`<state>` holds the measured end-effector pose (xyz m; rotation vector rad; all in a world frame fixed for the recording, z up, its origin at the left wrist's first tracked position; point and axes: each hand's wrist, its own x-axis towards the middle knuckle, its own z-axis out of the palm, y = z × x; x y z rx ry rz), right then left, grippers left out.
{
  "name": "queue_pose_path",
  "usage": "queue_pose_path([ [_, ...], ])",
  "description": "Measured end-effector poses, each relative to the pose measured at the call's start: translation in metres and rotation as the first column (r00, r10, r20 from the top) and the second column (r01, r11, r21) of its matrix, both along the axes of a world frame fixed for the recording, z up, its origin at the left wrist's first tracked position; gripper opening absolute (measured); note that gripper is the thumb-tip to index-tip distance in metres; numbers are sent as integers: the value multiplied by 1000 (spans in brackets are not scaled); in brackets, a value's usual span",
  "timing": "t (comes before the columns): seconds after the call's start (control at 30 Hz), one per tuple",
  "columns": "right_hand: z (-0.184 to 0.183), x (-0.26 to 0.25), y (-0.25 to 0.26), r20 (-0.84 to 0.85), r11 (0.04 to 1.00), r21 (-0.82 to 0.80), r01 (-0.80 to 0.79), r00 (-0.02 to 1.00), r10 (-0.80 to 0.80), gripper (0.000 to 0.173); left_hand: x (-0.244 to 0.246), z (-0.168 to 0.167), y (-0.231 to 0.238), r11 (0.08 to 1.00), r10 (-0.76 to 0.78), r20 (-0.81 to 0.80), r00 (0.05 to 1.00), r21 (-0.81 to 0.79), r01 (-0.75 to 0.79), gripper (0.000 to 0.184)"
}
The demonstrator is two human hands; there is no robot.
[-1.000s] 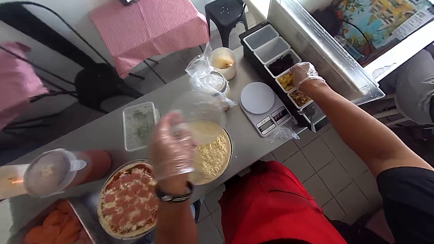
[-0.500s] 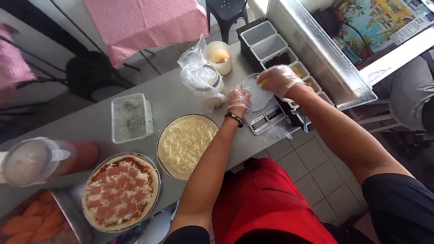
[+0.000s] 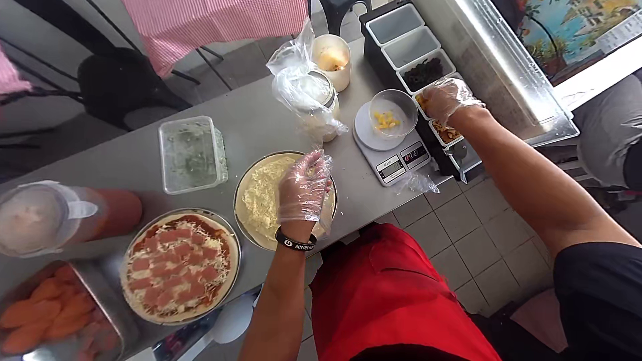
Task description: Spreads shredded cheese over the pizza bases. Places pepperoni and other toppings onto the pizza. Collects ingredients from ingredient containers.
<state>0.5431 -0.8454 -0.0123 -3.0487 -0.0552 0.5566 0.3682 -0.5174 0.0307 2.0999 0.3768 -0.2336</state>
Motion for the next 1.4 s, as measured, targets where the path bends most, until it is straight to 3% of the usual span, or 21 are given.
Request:
queue_pose_path([
  [0.13,15,3,-1,30,989,61,137,990,-139,25,-2,-6,1,1000,11,-34,999,21,-10,38],
  [0.23,38,5,-22,39,923,258,287,951,-307,29,-5,-9,2,1000,22,-37,999,17,-21,38],
  [0.3,50,2,-26,-12,821,450,352,921,-389,29,-3,-8,0,1000,24,-44,999,12,-23,38],
  [0.37,61,-8,-13,-41,755,596,273,950,-311,28,2,-7,-6,1000,23,-61,998,-10,-24,37],
  [0.4,65,-14,-1,-29,768,609,198,973,-228,26,6,-9,-8,1000,21,-61,998,-20,-23,37],
  [0.5,62,-23,39,3,878,478,27,999,-32,26,14,-12,-17,998,-15,-51,999,-56,12,37],
  [0.57,53,-25,51,27,907,420,15,999,-29,24,16,-13,-22,997,-42,-42,998,-62,40,36],
  [0.73,81,-31,27,238,822,568,43,947,-214,18,6,-13,-18,996,-17,-32,999,-92,14,36],
  [0.9,88,-33,1,258,815,565,124,913,-318,19,-1,-11,-11,997,35,-64,997,-69,-39,36],
  [1.3,74,-29,19,218,831,546,106,940,-264,18,0,-11,-16,996,51,-92,994,-73,-58,36],
  [1.4,61,-26,33,189,874,485,3,976,-109,15,-1,-13,-17,995,53,-95,994,-74,-60,35],
])
